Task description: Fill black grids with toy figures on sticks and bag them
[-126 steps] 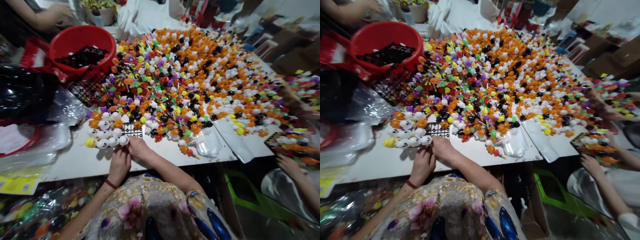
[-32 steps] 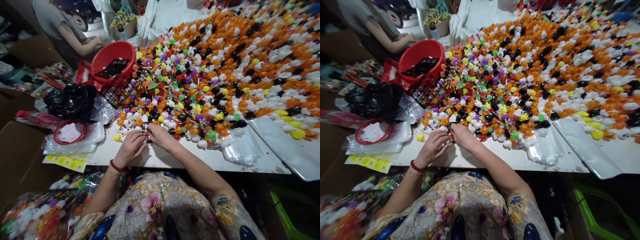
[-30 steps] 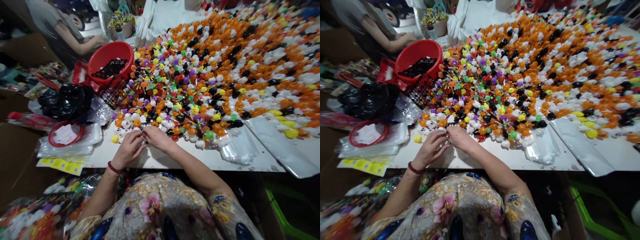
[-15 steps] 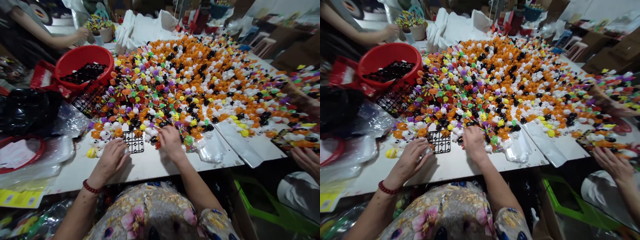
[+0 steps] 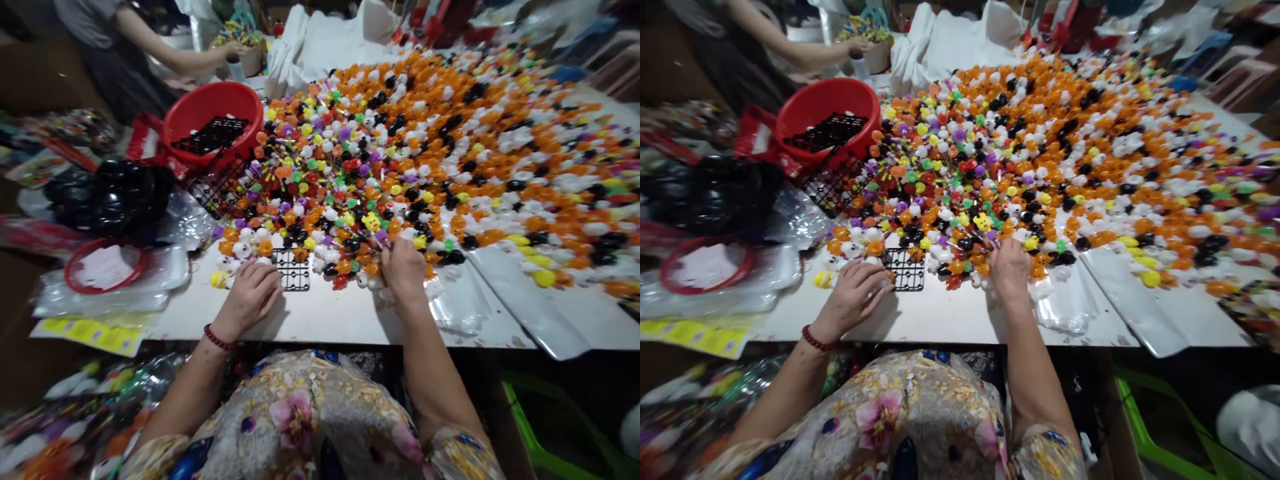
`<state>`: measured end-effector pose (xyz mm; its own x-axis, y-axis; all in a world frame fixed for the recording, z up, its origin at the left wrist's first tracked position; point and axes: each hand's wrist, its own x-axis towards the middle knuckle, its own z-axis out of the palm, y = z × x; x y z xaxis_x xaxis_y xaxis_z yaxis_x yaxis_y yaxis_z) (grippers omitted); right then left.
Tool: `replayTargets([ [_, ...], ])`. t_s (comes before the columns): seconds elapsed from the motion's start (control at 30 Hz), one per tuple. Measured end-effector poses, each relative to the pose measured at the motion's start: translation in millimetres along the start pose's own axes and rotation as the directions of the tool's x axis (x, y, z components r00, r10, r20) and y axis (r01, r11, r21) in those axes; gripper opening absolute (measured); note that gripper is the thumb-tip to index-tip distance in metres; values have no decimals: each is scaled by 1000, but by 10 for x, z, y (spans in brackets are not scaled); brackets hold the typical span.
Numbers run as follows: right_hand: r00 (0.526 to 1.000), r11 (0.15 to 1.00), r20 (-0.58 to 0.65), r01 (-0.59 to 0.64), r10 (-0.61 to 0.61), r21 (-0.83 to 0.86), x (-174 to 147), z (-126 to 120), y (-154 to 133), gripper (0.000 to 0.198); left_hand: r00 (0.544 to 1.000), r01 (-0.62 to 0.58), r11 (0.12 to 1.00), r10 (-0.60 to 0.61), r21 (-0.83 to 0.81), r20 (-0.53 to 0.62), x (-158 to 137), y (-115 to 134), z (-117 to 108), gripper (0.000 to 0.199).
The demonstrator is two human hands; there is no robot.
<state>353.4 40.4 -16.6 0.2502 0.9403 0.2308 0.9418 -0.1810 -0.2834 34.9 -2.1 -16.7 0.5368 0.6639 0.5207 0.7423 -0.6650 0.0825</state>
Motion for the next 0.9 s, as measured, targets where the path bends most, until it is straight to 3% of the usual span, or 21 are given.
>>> replayTargets([
  [0.07,999,962,12,-36,34,271,-50,9,-145,15,1000,4,1000,-3,-17,13,0,-13,-6,15],
  [0.1,997,899,64,-57,33,435,-97,34,-259,17,1000,-2,1000,3,-28,15,-2,-21,-8,15],
  [0.17,970,673,238,-148,-43,725,-222,145,-555,22,1000,-15,999,15,-50,13,-10,-33,-8,17],
  [0.23,889,452,413,-292,-197,843,-349,339,-881,24,1000,-13,998,14,-66,15,-20,-39,-5,20],
  [0.27,846,427,475,-347,-242,835,-397,456,-1029,21,1000,-4,997,6,-71,22,-25,-41,-2,20],
  [0.3,811,441,513,-366,-281,820,-431,575,-1154,18,1000,6,997,-4,-74,31,-31,-42,1,21],
  [0.43,827,526,479,-280,-292,803,-440,924,-1393,6,998,25,996,-20,-87,60,-46,-51,9,21],
  [0.5,810,546,485,-255,-330,798,-403,995,-1399,6,997,35,995,-28,-97,73,-47,-60,9,21],
  [0.67,724,562,515,-212,-459,800,-338,1042,-1358,2,998,31,992,-24,-122,58,-38,-67,10,26],
  [0.9,682,564,427,-26,-594,826,-319,965,-1379,16,996,60,991,-51,-121,79,-44,-63,23,41],
])
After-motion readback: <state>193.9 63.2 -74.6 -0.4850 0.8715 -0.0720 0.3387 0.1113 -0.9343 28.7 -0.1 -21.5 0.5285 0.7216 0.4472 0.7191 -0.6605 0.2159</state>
